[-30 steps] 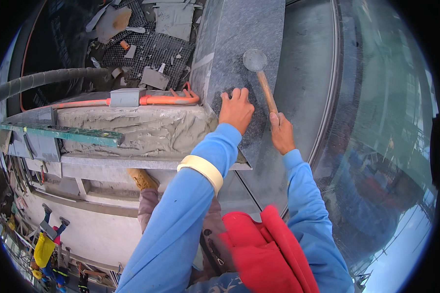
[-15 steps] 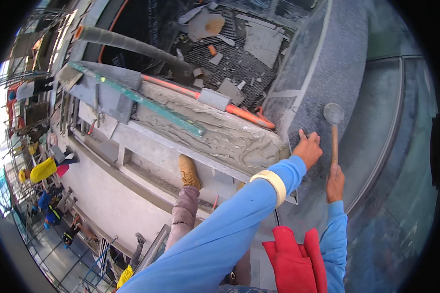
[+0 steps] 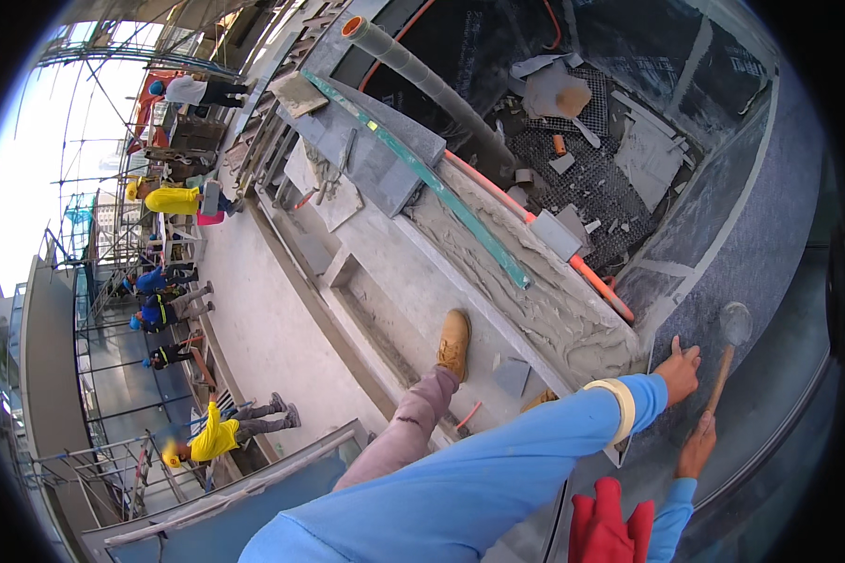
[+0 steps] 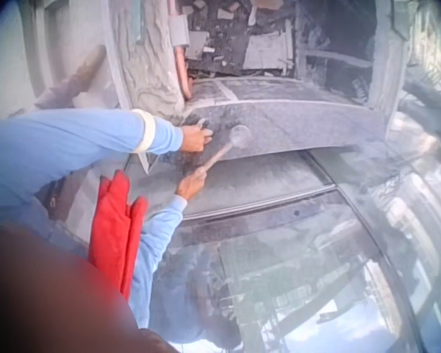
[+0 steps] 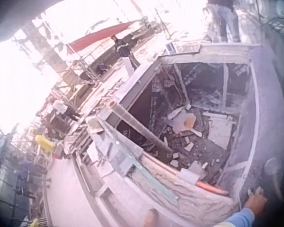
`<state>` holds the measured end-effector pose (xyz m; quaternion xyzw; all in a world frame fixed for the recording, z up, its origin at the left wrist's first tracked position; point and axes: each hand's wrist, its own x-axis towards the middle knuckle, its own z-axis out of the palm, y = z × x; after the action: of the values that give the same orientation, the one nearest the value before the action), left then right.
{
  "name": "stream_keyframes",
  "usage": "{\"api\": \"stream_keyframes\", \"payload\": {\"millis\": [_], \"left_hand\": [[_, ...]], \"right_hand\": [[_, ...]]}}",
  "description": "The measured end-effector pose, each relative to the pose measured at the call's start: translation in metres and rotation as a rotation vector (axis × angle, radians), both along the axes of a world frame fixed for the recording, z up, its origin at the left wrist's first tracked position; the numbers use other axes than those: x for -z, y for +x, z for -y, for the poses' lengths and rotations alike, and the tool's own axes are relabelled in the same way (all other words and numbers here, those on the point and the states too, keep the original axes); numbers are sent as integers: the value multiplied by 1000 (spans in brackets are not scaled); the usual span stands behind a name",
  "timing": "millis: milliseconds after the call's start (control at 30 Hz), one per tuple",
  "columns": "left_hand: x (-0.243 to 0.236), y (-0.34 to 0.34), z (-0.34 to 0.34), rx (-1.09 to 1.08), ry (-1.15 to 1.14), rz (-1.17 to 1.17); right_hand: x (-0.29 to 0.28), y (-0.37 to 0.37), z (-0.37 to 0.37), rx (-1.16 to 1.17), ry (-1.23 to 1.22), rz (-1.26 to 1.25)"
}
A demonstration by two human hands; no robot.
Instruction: The person places a large stone tile onto a prepared mortar bed on a curved ledge, uses a spirit level to check alignment, and taps the tile with a hammer to secure it. The person repeats this process for multiple tiles along the curved structure.
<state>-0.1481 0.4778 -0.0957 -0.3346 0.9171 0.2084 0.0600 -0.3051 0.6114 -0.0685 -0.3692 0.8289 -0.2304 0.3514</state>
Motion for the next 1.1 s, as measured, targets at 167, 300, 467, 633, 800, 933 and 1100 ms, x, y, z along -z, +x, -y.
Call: {"api": "stream_keyframes", "payload": {"millis": [167, 300, 467, 633, 800, 933, 1100], "left_hand": [[-5, 4, 4, 13, 61, -35], [-12, 6, 9, 28, 92, -10], [-16, 10, 10, -10, 56, -79], [-21, 10, 12, 19, 26, -35], [-25, 10, 13, 7, 44, 19], [-25, 6, 14, 39, 23, 67], [-24, 3, 13, 70, -4, 79]], "right_hand": [[-5, 8, 3, 55, 9, 88], [-17, 10, 6, 31, 52, 67], [-18, 26, 7, -100, 15, -167], [-37, 18, 12, -64, 202, -108], [-39, 28, 14, -36, 129, -117], [-42, 24, 8, 8, 219, -171], [-54, 19, 11, 20, 310, -79]]}}
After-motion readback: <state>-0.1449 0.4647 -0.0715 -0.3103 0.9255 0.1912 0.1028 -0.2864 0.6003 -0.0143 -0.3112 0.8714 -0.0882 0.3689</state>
